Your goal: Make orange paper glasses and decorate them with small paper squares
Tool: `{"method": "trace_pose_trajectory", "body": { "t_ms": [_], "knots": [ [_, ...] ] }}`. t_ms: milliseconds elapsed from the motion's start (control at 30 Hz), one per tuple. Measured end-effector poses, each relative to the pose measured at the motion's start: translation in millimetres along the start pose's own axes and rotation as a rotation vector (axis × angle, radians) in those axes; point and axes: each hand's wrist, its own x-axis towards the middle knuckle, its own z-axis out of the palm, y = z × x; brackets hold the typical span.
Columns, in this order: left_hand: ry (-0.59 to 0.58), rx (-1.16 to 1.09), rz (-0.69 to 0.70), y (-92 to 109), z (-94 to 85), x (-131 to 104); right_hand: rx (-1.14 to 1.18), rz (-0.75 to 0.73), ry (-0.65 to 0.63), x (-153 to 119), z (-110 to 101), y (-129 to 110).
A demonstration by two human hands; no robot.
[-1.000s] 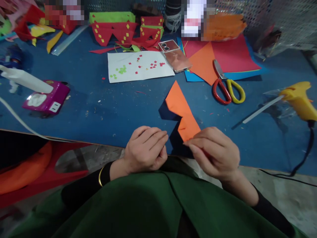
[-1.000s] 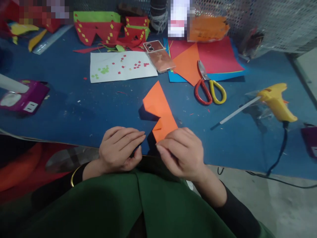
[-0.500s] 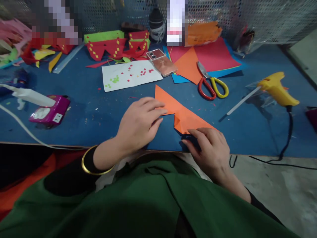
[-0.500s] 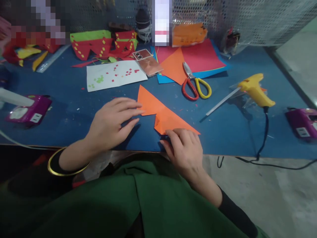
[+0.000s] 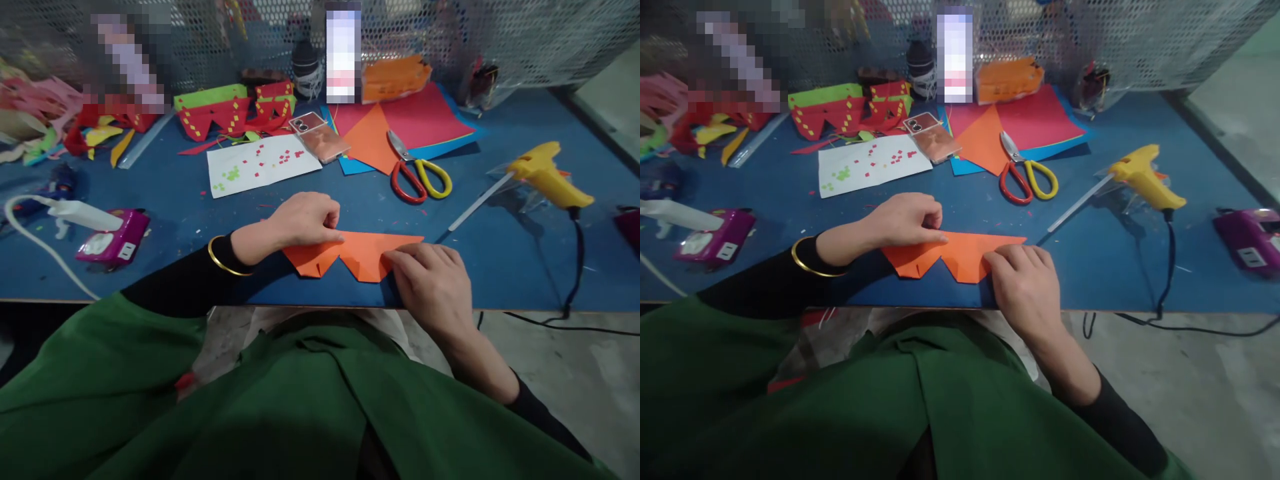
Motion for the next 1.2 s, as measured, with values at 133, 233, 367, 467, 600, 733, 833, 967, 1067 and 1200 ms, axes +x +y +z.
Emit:
{"method": "trace_pose_trajectory", "body": {
  "t_ms": [133, 233, 367, 467, 600, 733, 833, 967, 1067, 1200],
  "knots": [
    [-0.005, 0.038, -0.176, 11, 2.6, -31, 0.125, 0.089, 0.051, 1, -1, -14],
    [0.123, 0.041, -0.173, 20, 6.9, -50, 0.255, 0.127, -0.015, -1, 1, -31],
    [0.153, -0.096, 0.069, 27, 9.3, -55, 0.284, 0.202, -0.055, -4, 5, -47],
    [-0.066, -0.197, 0.242, 25, 7.9, -45, 0.279, 0.25, -0.081, -2, 6, -53],
    [-0.194, -0.261, 0.36, 17, 3.2, -30, 0.252, 0.264, -0.1, 3, 7, -60],
    [-0.234, -0.334, 0.376, 10, 0.7, -25, 0.257, 0.279, -0.065, 6, 10, -66],
    [-0.218, -0.353, 0.365, 7, 1.8, -27, 0.273, 0.299, -0.068, 8, 11, -69],
    [-0.205, -0.351, 0.366, 6, 3.7, -28, 0.267, 0.295, -0.066, 9, 10, -71],
    [-0.204, -0.333, 0.367, 6, 3.8, -28, 0.254, 0.3, -0.07, 10, 9, -72],
    [-0.208, -0.316, 0.363, 6, 2.5, -28, 0.219, 0.293, -0.078, 10, 9, -74]
  ]
}}
